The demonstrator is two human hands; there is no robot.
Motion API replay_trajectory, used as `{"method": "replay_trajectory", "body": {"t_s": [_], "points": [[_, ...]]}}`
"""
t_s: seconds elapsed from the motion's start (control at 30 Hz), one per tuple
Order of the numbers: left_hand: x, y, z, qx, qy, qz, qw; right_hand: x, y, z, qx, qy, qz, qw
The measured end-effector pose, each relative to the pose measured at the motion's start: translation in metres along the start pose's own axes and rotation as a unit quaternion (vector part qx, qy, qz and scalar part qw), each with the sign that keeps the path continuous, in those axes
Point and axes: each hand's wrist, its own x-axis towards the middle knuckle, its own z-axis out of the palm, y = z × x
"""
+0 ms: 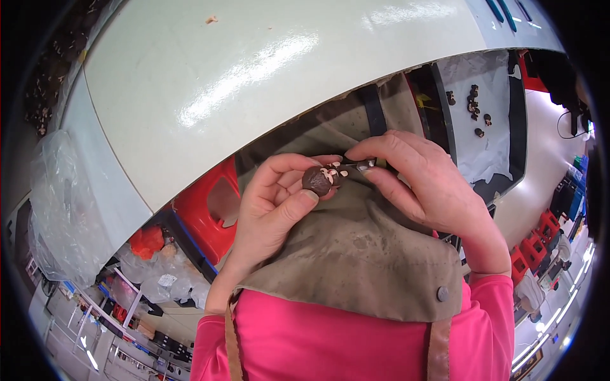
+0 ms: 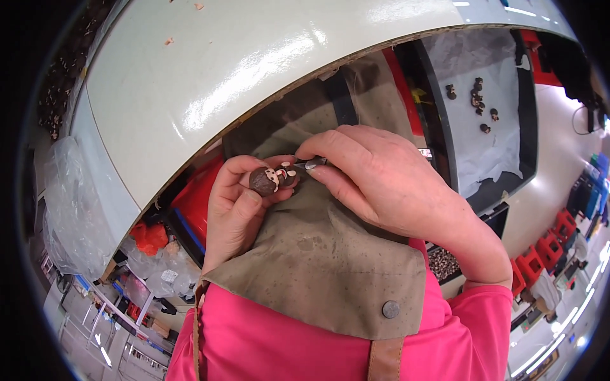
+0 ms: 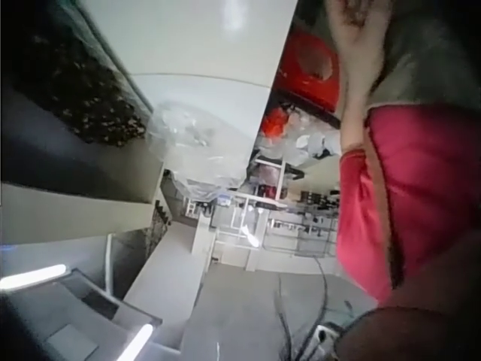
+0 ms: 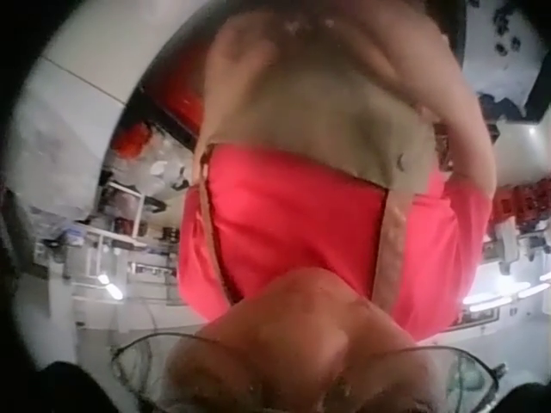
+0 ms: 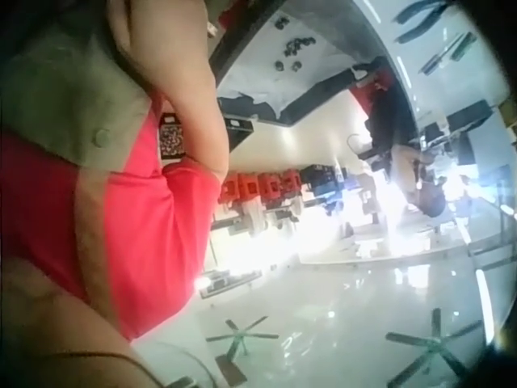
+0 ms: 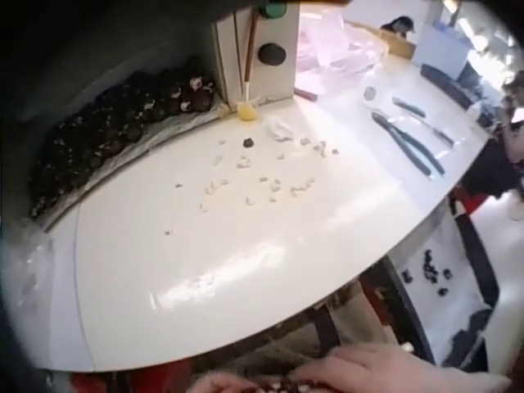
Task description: Painting and detailing small toy figurines using a brush at a workbench.
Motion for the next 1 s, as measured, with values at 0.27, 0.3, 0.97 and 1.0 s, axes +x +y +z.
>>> {"method": "replay_trajectory", "body": {"t_s": [0.27, 0.3, 0.97, 1.0], "points": [[0.0012, -0.0029, 0.0007, -0.001, -0.004, 0.001, 1.0, 0.0016, 0.0015, -0.0013, 0.001, -0.012, -0.013, 1.0], [0.0014, -0.0029, 0.0015, -0.005, -0.001, -0.003, 1.0, 0.0014, 0.0011, -0.0009, 0.009, -0.011, -0.012, 1.0], [0.0064, -0.0034, -0.004, -0.03, -0.036, -0.016, 0.999, -0.0033, 0.0076, 0.006, 0.163, 0.005, 0.0, 0.987], [0.0065, -0.0038, -0.0038, -0.035, -0.039, -0.017, 0.998, -0.0036, 0.0069, 0.0057, 0.166, 0.004, 0.003, 0.986]]}}
